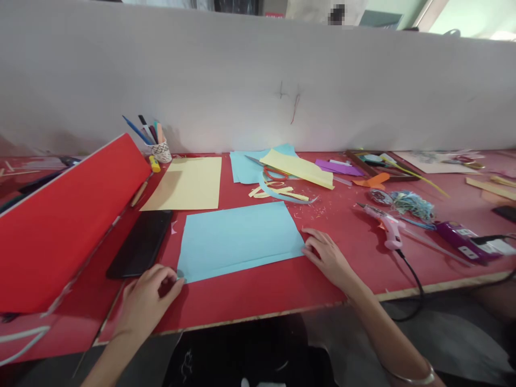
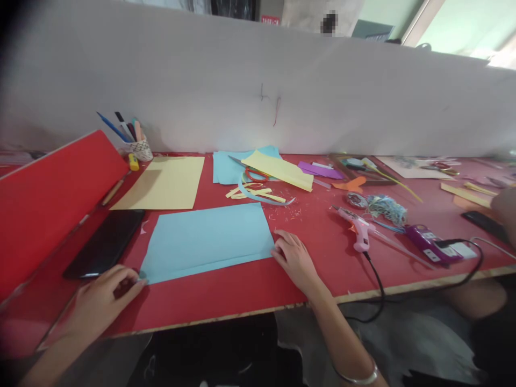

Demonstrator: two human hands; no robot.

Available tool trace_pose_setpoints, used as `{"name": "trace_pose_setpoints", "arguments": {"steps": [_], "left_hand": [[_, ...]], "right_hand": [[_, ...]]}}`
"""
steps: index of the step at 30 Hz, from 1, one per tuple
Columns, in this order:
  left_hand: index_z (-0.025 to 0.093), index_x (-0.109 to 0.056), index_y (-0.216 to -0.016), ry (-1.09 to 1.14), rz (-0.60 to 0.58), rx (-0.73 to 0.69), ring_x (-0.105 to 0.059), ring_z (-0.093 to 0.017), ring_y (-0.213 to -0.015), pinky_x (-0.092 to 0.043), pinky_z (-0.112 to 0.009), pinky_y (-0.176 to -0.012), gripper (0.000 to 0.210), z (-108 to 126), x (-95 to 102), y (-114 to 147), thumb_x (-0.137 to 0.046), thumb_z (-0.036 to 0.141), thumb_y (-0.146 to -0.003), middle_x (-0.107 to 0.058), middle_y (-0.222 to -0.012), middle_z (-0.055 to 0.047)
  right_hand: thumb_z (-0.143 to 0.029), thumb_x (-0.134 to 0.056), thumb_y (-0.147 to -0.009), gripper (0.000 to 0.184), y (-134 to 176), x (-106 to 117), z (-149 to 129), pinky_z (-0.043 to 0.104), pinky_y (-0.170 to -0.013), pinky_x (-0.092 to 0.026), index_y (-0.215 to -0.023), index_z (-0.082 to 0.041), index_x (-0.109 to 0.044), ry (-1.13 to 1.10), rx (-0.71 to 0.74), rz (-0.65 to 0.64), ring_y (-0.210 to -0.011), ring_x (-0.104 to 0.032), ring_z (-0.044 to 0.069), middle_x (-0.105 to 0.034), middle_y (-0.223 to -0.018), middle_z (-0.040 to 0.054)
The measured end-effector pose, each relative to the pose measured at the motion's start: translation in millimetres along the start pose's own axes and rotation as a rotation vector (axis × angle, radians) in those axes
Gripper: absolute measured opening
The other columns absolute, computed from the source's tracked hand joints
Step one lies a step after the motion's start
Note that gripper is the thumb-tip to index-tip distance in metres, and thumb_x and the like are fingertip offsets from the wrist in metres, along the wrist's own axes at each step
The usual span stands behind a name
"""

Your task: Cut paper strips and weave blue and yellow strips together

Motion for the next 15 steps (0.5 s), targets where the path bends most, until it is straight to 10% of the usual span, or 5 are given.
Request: {"name": "trace_pose_setpoints", "arguments": {"steps": [4,7,11,15], "left_hand": [[0.02,-0.053,-0.066,-0.018,0.12,-0.061,-0.058,-0.017,-0.058,-0.046,-0.026,-0.051,0.018,-8.6,0.6,2.9,-0.041,0.034,-0.065,-0.061,-0.067,-0.003],[0.019,-0.059,-0.085,-0.133,0.23,-0.358,-0.061,-0.018,-0.082,-0.048,-0.028,-0.069,0.026,12.7,-1.1,10.8,-0.036,0.021,-0.073,-0.064,-0.092,-0.007],[0.023,-0.047,-0.119,-0.213,0.074,-0.863,-0.05,-0.015,-0.108,-0.039,-0.026,-0.089,0.038,73.5,-21.8,31.3,-0.032,0.025,-0.085,-0.056,-0.118,0.0],[0.019,-0.025,-0.134,-0.223,-0.024,-0.912,-0.041,-0.016,-0.118,-0.032,-0.031,-0.096,0.055,102.5,-36.3,39.8,-0.031,0.045,-0.085,-0.045,-0.13,-0.001]], "right_hand": [[-0.025,-0.038,-0.082,0.02,-0.3,0.6,-0.9,0.043,-0.083,-0.04,-0.062,-0.021,-0.036,-0.014,-0.003,0.001,-0.106,-0.048,0.024,-0.055,-0.108,0.0104],[-0.025,-0.037,-0.082,0.02,-0.1,1.1,-2.0,0.043,-0.083,-0.04,-0.062,-0.021,-0.036,-0.027,-0.013,0.009,-0.107,-0.047,0.024,-0.055,-0.108,0.0109],[-0.026,-0.036,-0.082,0.021,0.0,0.0,-4.1,0.043,-0.083,-0.04,-0.061,-0.021,-0.035,-0.046,-0.017,-0.003,-0.108,-0.046,0.024,-0.055,-0.105,0.0107],[-0.027,-0.035,-0.083,0.023,0.7,0.7,-5.1,0.042,-0.082,-0.041,-0.06,-0.022,-0.036,-0.039,-0.02,0.013,-0.108,-0.047,0.023,-0.057,-0.101,0.0101]]}}
Point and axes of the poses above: each hand's wrist, its own y-axis away from the middle knuckle, its own x-axis out of the back of the hand, z = x × y, the point moved 6 cm from there along -y, towards the middle knuckle
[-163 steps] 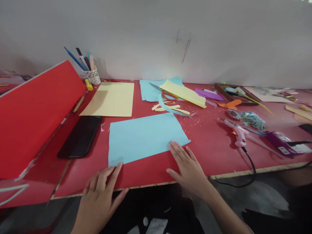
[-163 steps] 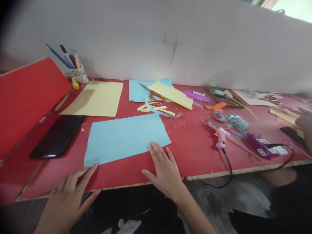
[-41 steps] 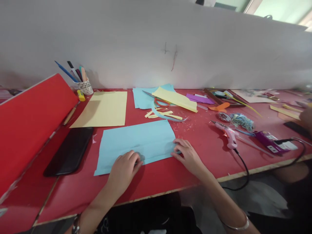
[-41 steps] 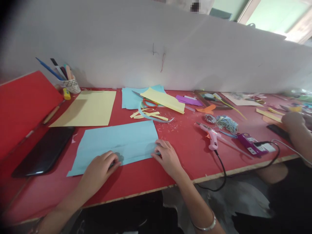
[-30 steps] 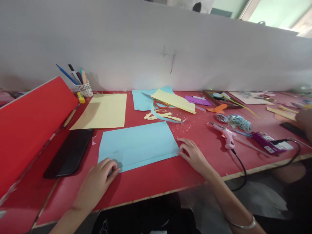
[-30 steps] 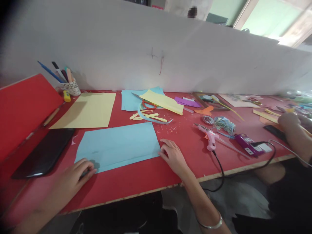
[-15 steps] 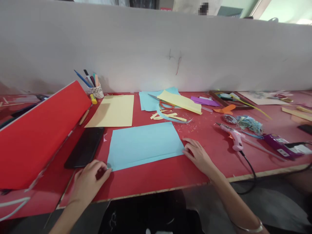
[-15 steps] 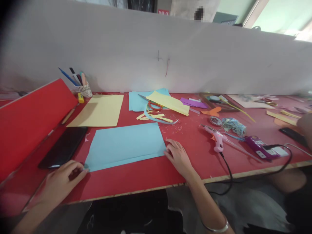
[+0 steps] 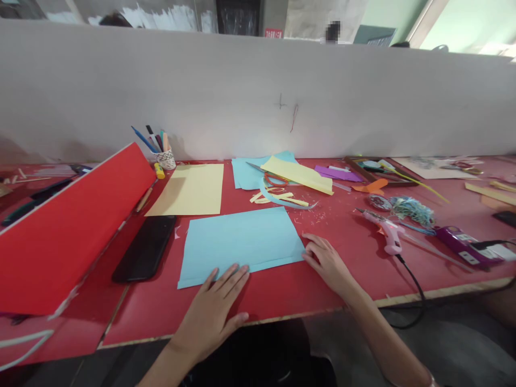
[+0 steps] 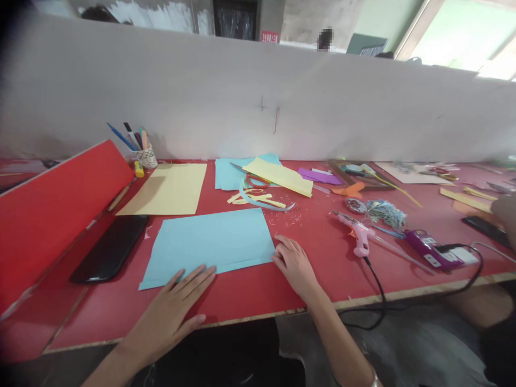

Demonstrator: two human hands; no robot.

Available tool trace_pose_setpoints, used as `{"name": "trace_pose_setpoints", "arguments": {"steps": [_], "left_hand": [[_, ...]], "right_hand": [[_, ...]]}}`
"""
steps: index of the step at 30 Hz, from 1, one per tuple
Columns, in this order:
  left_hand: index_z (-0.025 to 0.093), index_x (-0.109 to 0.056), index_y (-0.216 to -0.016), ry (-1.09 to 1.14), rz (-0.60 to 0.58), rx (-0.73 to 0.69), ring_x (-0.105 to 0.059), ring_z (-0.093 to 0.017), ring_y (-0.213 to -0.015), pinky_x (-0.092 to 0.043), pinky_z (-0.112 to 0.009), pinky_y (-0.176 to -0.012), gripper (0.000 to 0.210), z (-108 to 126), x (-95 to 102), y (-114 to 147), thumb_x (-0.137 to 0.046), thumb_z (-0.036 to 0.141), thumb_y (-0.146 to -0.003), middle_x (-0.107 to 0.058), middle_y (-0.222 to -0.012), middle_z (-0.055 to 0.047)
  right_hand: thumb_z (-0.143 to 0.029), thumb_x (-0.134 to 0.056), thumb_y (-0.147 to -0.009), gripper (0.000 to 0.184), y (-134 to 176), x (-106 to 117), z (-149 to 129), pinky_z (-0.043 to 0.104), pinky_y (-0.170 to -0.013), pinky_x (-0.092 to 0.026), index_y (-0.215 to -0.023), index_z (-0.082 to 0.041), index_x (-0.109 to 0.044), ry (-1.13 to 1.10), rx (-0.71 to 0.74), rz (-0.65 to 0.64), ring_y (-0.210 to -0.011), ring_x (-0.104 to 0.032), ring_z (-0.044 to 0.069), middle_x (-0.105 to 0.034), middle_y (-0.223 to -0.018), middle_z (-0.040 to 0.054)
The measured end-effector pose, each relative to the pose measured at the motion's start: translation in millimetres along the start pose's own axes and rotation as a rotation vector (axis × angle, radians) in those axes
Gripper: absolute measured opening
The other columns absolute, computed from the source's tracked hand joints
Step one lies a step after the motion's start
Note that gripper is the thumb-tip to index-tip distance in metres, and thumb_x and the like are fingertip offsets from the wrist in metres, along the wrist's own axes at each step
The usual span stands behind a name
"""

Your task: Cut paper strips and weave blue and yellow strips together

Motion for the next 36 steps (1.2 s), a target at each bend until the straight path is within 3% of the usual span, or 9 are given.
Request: {"name": "trace_pose_setpoints", "arguments": {"steps": [5,8,11,13,16,19,22,27,36], "left_hand": [[0.019,-0.011,-0.137,-0.09,0.11,0.089,-0.045,-0.018,-0.114,-0.029,-0.031,-0.095,0.063,-6.0,-1.9,26.9,-0.033,0.046,-0.084,-0.046,-0.129,-0.002],[0.017,-0.01,-0.137,-0.165,0.192,0.177,-0.046,-0.017,-0.113,-0.025,-0.029,-0.097,0.064,-13.7,3.1,49.6,-0.033,0.042,-0.084,-0.049,-0.126,-0.003],[0.017,-0.012,-0.137,-0.183,0.207,0.196,-0.046,-0.016,-0.113,-0.025,-0.027,-0.096,0.063,-14.9,5.6,59.4,-0.033,0.042,-0.084,-0.05,-0.125,-0.002],[0.017,-0.012,-0.137,-0.186,0.217,0.193,-0.048,-0.016,-0.112,-0.027,-0.027,-0.095,0.062,-14.5,5.6,60.0,-0.033,0.042,-0.084,-0.052,-0.124,-0.002],[0.014,-0.012,-0.137,-0.202,0.251,0.177,-0.051,-0.017,-0.108,-0.03,-0.028,-0.092,0.064,-14.2,3.5,59.4,-0.032,0.043,-0.084,-0.055,-0.12,-0.005],[0.013,-0.012,-0.137,-0.207,0.281,0.151,-0.053,-0.018,-0.105,-0.033,-0.028,-0.09,0.065,-13.9,0.6,60.8,-0.029,0.045,-0.084,-0.057,-0.118,-0.007],[0.015,-0.012,-0.137,-0.184,0.257,0.186,-0.053,-0.018,-0.106,-0.034,-0.028,-0.089,0.065,-17.9,-1.2,65.2,-0.03,0.046,-0.083,-0.055,-0.119,-0.006],[0.019,-0.009,-0.138,-0.182,0.163,0.342,-0.055,-0.018,-0.102,-0.035,-0.031,-0.089,0.063,-35.2,-2.1,85.9,-0.029,0.045,-0.083,-0.055,-0.12,-0.004],[0.027,-0.031,-0.13,-0.069,0.158,0.498,-0.056,-0.023,-0.099,-0.043,-0.034,-0.08,0.054,-53.6,-10.1,106.7,-0.034,0.045,-0.08,-0.058,-0.116,-0.002]], "right_hand": [[-0.025,-0.035,-0.083,0.022,0.5,2.1,-0.7,0.043,-0.084,-0.041,-0.065,-0.021,-0.045,0.093,0.006,0.007,-0.105,-0.05,0.023,-0.057,-0.109,0.0094],[-0.016,-0.028,-0.082,0.028,-0.4,2.6,-13.8,0.055,-0.092,-0.029,-0.089,-0.022,-0.055,0.236,0.011,0.025,-0.109,-0.048,0.024,-0.056,-0.114,0.0087],[-0.008,-0.02,-0.082,0.046,2.3,-7.8,-53.0,0.059,-0.097,-0.017,-0.119,-0.019,-0.045,0.28,0.081,-0.026,-0.122,-0.035,0.025,-0.043,-0.13,0.0105],[-0.024,-0.029,-0.085,0.045,9.4,-26.2,-94.7,0.053,-0.101,-0.019,-0.129,-0.015,-0.036,0.198,0.237,-0.163,-0.127,-0.026,0.025,-0.033,-0.137,0.0105],[-0.047,-0.031,-0.085,0.061,25.5,-55.3,-155.2,0.043,-0.106,-0.017,-0.135,-0.013,-0.024,0.025,0.483,-0.361,-0.13,-0.018,0.019,-0.024,-0.141,0.0062],[-0.052,-0.028,-0.084,0.069,27.4,-70.3,-176.1,0.041,-0.107,-0.015,-0.135,-0.008,-0.021,-0.051,0.446,-0.398,-0.131,-0.016,0.019,-0.02,-0.141,0.0093],[-0.053,-0.031,-0.083,0.069,24.2,-70.5,-170.0,0.037,-0.107,-0.016,-0.135,-0.007,-0.024,-0.062,0.424,-0.42,-0.131,-0.016,0.019,-0.021,-0.141,0.0096],[-0.053,-0.034,-0.082,0.07,23.5,-52.8,-129.3,0.037,-0.106,-0.018,-0.135,-0.009,-0.023,0.009,0.354,-0.446,-0.131,-0.016,0.019,-0.019,-0.142,0.0089],[-0.038,-0.039,-0.081,0.064,45.1,-22.7,-40.1,0.04,-0.101,-0.027,-0.138,-0.018,-0.015,0.293,0.137,-0.162,-0.128,-0.026,0.02,-0.026,-0.14,0.0077]]}}
Point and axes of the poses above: each hand's wrist, its own y-axis away from the middle knuckle, its own x-axis out of the back of the hand, z = x × y, the point moved 6 cm from there along -y, towards the middle knuckle
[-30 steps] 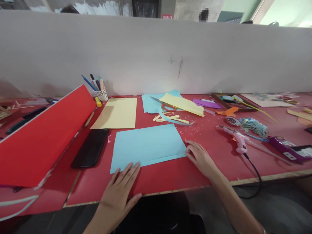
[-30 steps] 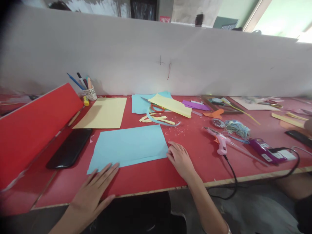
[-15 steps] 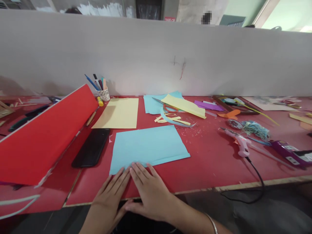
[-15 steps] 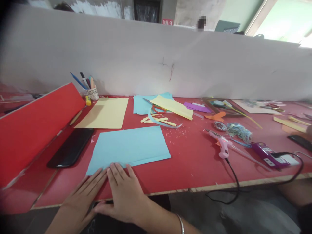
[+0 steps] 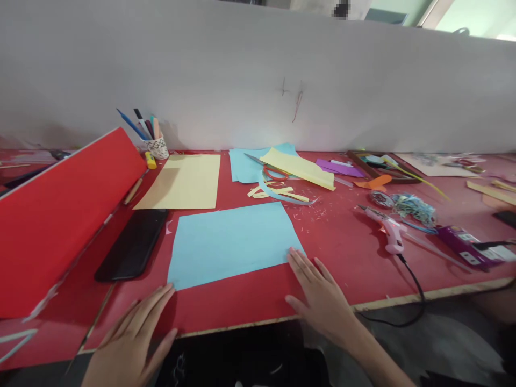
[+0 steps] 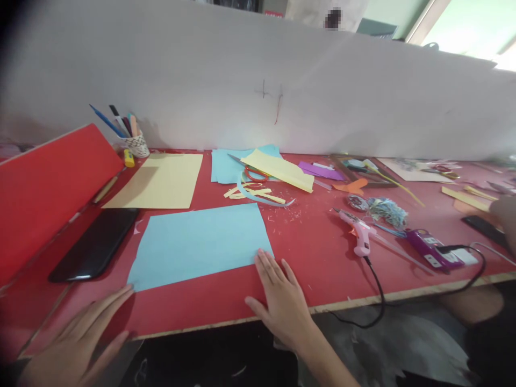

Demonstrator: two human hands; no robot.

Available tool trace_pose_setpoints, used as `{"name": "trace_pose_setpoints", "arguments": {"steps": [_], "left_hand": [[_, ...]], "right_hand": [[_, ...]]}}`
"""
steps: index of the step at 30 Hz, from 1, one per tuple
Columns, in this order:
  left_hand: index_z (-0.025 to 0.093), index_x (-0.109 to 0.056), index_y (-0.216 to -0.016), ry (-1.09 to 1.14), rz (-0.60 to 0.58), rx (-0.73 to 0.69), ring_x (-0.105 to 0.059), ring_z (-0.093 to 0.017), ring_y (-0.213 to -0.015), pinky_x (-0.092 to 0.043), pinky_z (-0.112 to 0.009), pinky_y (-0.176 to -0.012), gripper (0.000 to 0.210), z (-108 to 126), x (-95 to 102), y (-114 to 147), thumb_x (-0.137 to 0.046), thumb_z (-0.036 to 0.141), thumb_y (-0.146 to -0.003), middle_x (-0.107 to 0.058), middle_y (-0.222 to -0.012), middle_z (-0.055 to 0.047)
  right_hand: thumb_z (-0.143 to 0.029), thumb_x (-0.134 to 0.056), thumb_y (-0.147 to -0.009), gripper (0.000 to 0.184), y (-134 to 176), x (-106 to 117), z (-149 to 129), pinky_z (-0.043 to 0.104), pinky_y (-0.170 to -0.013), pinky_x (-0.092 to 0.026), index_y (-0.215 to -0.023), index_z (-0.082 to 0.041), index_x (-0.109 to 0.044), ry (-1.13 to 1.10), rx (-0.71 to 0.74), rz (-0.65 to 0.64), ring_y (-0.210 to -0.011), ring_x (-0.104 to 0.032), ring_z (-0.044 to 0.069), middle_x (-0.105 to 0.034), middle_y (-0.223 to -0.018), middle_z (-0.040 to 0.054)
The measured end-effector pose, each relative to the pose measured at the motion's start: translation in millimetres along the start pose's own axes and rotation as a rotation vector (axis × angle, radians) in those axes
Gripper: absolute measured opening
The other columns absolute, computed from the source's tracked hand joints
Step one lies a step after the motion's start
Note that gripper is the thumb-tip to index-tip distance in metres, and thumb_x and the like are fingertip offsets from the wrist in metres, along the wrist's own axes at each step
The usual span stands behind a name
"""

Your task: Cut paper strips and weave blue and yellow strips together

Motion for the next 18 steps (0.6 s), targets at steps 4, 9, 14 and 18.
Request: {"name": "trace_pose_setpoints", "arguments": {"steps": [4,9,14,18], "left_hand": [[0.026,-0.038,-0.124,0.003,0.021,-0.012,-0.057,-0.022,-0.096,-0.045,-0.032,-0.078,0.048,-4.1,2.4,0.2,-0.037,0.042,-0.079,-0.06,-0.112,-0.002],[0.029,-0.047,-0.115,-0.045,0.043,0.044,-0.06,-0.02,-0.091,-0.046,-0.03,-0.075,0.04,-13.8,3.1,0.4,-0.039,0.041,-0.078,-0.063,-0.106,0.0],[0.026,-0.06,-0.091,0.009,0.09,0.001,-0.062,-0.019,-0.078,-0.048,-0.028,-0.067,0.034,-8.4,17.0,-18.2,-0.035,0.046,-0.078,-0.068,-0.088,-0.001],[0.027,-0.063,-0.075,0.035,0.117,-0.081,-0.062,-0.017,-0.067,-0.048,-0.027,-0.064,0.037,1.1,28.6,-30.9,-0.034,0.049,-0.079,-0.068,-0.074,0.001]], "right_hand": [[-0.039,-0.037,-0.082,0.062,11.3,2.3,21.5,0.042,-0.099,-0.029,-0.137,-0.018,-0.016,0.064,-0.091,0.058,-0.125,-0.031,0.021,-0.03,-0.138,0.0099],[-0.042,-0.037,-0.081,0.058,11.0,6.8,23.7,0.043,-0.098,-0.03,-0.134,-0.02,-0.026,0.055,-0.114,0.075,-0.123,-0.035,0.022,-0.037,-0.135,0.0108],[-0.031,-0.039,-0.082,0.043,-2.6,15.1,22.7,0.044,-0.089,-0.038,-0.124,-0.025,-0.042,0.034,-0.103,0.132,-0.108,-0.048,0.024,-0.052,-0.118,0.0103],[-0.017,-0.036,-0.081,0.036,-21.8,22.7,20.5,0.04,-0.079,-0.044,-0.111,-0.025,-0.054,0.014,-0.102,0.126,-0.1,-0.05,0.024,-0.051,-0.114,0.0121]]}}
Point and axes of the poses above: each hand's wrist, its own y-axis away from the middle knuckle, its own x-axis out of the back of the hand, z = x × y, the point moved 6 cm from there along -y, towards the middle knuckle
